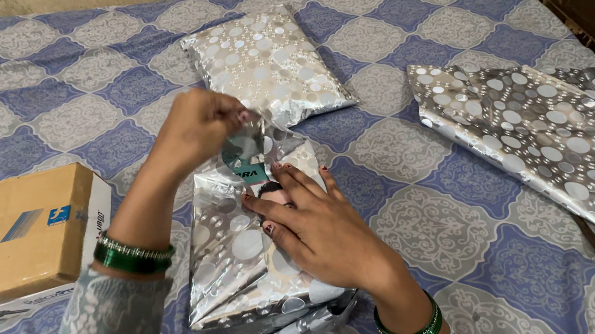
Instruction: The person wraps a small box with silver polka-dotted wrapping paper on a bed. They fold the paper around the box, smooth the edges, and secure the folds with clear tape. Scissors and tape are used to cut and seal the wrapping.
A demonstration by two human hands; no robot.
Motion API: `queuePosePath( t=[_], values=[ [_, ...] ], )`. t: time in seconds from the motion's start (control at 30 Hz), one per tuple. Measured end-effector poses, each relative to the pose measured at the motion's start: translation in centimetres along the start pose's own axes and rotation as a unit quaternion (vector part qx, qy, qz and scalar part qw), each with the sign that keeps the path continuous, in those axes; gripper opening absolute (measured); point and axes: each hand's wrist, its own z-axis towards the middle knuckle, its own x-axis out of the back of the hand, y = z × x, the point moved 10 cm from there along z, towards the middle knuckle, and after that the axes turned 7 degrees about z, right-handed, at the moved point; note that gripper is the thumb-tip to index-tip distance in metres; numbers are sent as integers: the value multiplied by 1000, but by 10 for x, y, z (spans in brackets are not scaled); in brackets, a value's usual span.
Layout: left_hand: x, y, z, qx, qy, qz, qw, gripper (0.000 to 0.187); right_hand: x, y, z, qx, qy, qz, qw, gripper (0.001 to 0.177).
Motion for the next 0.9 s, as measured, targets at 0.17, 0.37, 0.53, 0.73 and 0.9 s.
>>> queuePosePath(
  t=[0.17, 0.37, 0.53, 0.73, 0.9],
  values=[
    [6, 29, -35, -139, -2, -69, 988, 15, 0, 0, 0, -3, -2, 3, 1000, 45],
    [6, 39, -64, -166, -1, -19, 986, 18, 0, 2, 0, -4, -1, 12, 1000, 46],
    [-17, 46, -92, -141, -76, 66, 985, 30, -3, 4, 0, 0, -3, 2, 1000, 41],
    [24, 63, -127, -211, 137, 77, 965, 55, 0, 3, 0, -8, 4, 22, 1000, 43],
    [30, 33, -162, -82, 216, 74, 970, 65, -1, 4, 3, -28, -17, 27, 999, 47]
  ],
)
